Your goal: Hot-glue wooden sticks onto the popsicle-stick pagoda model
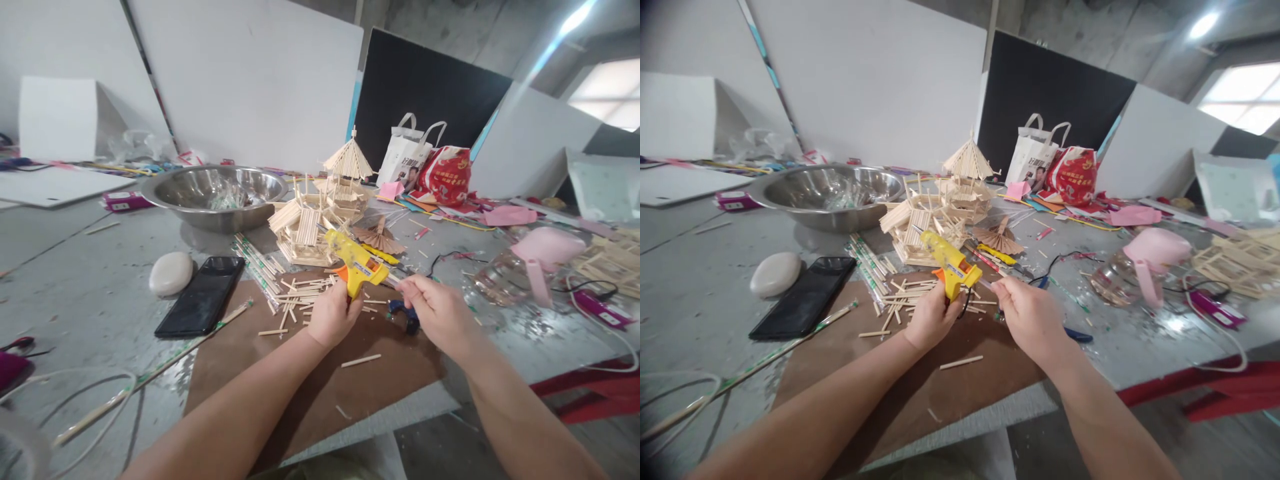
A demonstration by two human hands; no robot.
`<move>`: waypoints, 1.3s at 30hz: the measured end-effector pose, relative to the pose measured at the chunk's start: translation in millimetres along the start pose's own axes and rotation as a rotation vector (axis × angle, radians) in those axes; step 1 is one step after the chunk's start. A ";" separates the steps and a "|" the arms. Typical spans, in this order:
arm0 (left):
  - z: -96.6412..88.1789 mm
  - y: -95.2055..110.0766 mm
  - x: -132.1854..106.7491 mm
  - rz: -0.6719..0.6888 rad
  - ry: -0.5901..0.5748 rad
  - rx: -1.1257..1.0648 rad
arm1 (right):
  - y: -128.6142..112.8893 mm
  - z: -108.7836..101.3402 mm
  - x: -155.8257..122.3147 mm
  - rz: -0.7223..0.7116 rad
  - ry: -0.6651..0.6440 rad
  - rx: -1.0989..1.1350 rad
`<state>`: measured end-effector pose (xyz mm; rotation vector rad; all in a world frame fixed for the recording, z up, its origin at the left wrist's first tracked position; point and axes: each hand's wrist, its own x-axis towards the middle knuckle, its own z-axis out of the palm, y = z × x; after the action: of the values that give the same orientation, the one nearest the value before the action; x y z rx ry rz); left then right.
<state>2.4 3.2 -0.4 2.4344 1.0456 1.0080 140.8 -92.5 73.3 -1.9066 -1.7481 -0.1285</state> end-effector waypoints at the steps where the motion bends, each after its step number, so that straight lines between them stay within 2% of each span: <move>1: 0.7 -0.2 -0.3 0.010 0.002 0.007 | -0.2 -1.0 -0.4 0.012 -0.020 0.029; 5: 3.6 -0.7 -1.6 0.036 0.028 0.039 | -1.4 -1.0 -2.0 0.034 -0.030 0.152; 10: 7.2 -1.1 -2.9 0.109 0.093 0.110 | -5.0 -0.2 -4.3 0.046 0.025 0.146; 14: 9.2 -1.9 -2.7 0.147 0.117 0.141 | -4.7 -4.0 -4.5 0.047 -0.113 0.162; 18: 9.4 -2.2 -2.6 0.142 0.112 0.120 | 0.6 -5.7 -0.9 0.072 -0.253 0.290; 21: 8.1 -1.1 -2.7 0.108 0.072 0.069 | 2.6 -4.7 1.6 0.070 -0.290 0.333; 28: 0.7 5.4 -1.4 -0.039 -0.005 -0.030 | 0.8 0.0 3.1 0.094 -0.111 0.139; 32: -1.4 8.2 -1.0 -0.066 -0.013 -0.068 | 3.1 3.1 2.5 0.016 -0.063 0.009; 36: -0.2 10.2 -1.9 -0.060 -0.004 -0.088 | 6.9 5.9 2.7 -0.024 0.049 -0.073; 39: 0.4 12.5 -1.7 -0.094 -0.017 -0.141 | 5.7 6.0 4.6 -0.124 0.137 -0.126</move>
<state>8.2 -6.6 4.9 2.2559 1.0362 0.9930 145.2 -85.7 68.3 -1.8286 -1.8015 -0.4143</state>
